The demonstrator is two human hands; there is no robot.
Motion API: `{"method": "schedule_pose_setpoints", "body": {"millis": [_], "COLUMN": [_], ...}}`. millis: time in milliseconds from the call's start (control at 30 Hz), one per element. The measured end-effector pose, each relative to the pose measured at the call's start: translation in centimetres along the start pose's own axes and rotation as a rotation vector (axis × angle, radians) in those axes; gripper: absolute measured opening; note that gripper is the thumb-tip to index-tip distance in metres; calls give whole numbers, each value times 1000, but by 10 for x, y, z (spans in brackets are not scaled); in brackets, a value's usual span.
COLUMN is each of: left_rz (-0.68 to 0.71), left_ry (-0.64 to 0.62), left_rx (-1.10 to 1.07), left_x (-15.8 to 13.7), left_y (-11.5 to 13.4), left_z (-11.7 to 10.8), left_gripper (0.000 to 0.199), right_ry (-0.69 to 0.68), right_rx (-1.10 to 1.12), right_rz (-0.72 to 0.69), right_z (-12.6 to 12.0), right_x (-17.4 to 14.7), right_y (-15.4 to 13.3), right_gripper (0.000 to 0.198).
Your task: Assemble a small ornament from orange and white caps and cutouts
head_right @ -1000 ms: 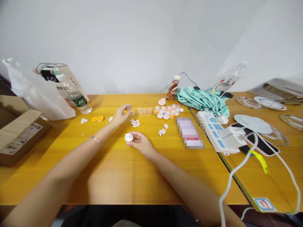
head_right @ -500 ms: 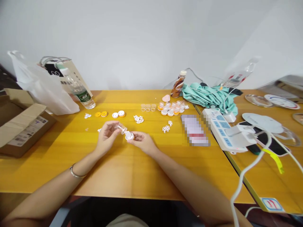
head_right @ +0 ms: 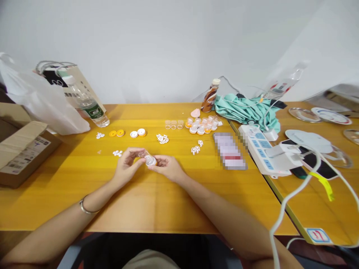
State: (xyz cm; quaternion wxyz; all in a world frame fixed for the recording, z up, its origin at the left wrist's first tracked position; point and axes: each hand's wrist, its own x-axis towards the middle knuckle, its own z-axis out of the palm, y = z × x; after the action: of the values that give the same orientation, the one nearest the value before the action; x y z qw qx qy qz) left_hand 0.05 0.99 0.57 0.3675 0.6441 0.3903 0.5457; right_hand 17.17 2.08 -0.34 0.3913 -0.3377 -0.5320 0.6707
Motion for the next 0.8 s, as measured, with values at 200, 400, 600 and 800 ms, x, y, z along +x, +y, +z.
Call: {"method": "schedule_pose_setpoints", "body": {"millis": [200, 400, 600, 800], "left_rz": [49, 71, 62, 69], "left_ry": [-67, -49, -40, -58], "left_rx": [81, 111, 89, 101], "left_x": [-3, -3, -3, -3], "left_y": [2, 2, 1, 0], "left_z": [-1, 0, 0, -1], "left_gripper": [23, 21, 20, 20], "right_ry": [-9, -10, -11, 0], "right_rx": [-18, -47, -43, -33], "right_rz": [0, -8, -20, -27], "right_z": [-2, -2, 0, 1], "right_x": [1, 0, -1, -1], "right_y": [3, 3, 2, 1], "right_gripper": [39, 39, 38, 35]}}
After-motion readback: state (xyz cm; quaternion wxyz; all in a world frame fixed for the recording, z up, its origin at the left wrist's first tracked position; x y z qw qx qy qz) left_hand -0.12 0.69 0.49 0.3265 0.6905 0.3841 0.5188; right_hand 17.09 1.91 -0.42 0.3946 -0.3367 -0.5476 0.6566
